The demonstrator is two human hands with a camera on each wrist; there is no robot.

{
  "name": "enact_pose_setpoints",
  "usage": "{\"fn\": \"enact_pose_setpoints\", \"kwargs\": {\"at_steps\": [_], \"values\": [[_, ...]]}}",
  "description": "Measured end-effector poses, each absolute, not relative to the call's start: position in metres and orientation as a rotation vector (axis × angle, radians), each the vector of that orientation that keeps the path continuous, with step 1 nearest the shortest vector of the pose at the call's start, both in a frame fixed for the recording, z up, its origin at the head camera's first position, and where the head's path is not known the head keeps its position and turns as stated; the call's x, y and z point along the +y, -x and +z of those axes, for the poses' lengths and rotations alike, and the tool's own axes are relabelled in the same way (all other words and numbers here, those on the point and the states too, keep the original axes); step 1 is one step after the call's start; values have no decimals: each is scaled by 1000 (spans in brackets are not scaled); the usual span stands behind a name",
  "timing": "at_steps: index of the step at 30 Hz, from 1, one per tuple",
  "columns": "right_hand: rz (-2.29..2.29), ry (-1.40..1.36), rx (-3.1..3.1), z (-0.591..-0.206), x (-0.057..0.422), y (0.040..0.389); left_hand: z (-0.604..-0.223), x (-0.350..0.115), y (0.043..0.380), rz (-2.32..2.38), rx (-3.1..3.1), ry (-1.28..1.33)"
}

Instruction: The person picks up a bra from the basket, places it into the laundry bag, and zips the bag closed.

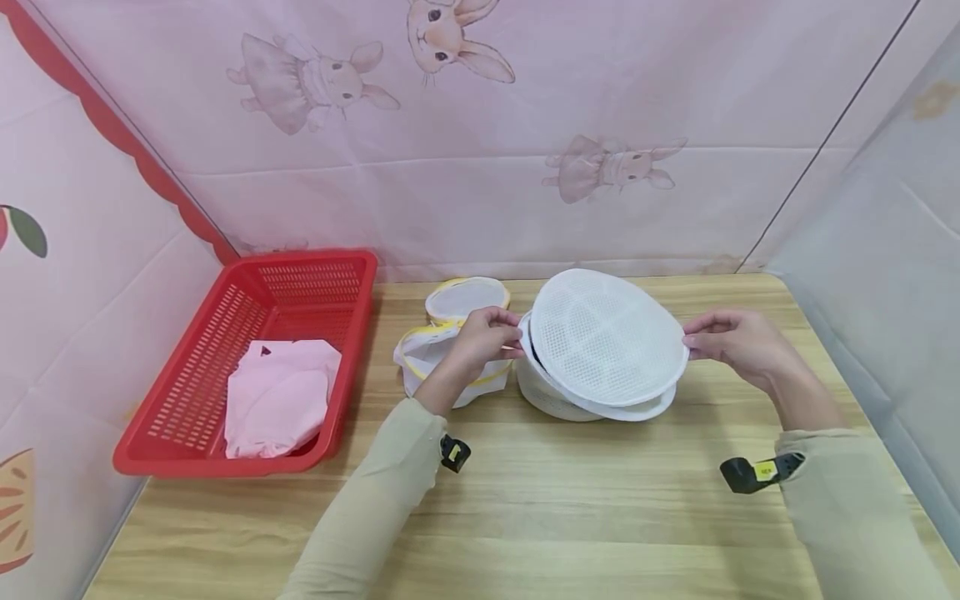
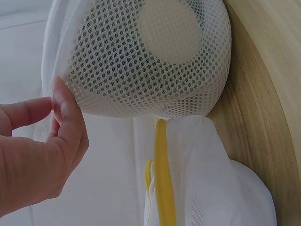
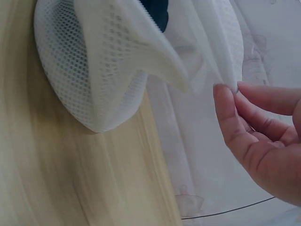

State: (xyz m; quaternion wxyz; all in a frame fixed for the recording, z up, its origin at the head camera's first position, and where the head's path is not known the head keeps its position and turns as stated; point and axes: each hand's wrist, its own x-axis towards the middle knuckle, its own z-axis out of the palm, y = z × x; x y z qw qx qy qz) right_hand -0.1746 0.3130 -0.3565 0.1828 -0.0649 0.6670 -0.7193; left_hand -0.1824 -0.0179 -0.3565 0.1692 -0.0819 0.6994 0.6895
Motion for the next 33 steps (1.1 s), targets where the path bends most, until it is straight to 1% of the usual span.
{"fn": "enact_pose_setpoints", "kwargs": {"at_steps": [14,33], "values": [[-1911,83,1995,-375,305,171,-359,-17,179,1926,2040,206],[-1943,55,1887,-367,295,171,-359,-18,180,1915,2092,175]]}}
